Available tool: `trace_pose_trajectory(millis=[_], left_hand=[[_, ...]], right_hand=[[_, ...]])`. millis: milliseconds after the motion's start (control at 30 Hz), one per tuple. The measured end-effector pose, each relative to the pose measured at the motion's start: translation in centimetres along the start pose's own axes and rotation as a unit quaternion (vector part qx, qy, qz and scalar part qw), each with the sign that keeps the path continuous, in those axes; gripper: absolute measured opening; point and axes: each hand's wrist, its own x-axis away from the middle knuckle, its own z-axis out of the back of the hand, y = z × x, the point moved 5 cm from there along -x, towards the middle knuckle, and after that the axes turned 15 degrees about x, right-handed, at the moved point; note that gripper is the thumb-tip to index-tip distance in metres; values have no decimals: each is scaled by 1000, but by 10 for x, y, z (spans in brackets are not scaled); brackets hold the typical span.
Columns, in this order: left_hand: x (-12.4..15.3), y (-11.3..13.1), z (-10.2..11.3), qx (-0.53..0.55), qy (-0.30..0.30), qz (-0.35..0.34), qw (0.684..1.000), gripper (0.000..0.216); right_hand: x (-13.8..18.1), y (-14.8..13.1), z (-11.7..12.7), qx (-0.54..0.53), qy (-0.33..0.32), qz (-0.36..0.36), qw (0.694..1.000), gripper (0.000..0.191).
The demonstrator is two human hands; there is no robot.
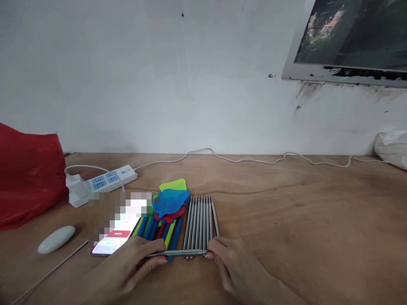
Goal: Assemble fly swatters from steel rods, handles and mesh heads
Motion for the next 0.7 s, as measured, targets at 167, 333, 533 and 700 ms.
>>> trace_pose_trajectory(millis=[167,333,533,700], left_hand=[[-4,0,-4,-15,9,3,1000,33],[-13,14,0,-3,0,22,1000,32],[-18,24,6,10,6,-43,999,25],[-20,11,-2,-62,8,-61,996,22]], right_hand=[[2,6,4,-51,-33,-23,998,33],[-7,27,3,-258,-62,-155,952,37],[-21,57,-2,-498,82,-329,798,40],[-38,83,-10,-299,52,-362,881,41]])
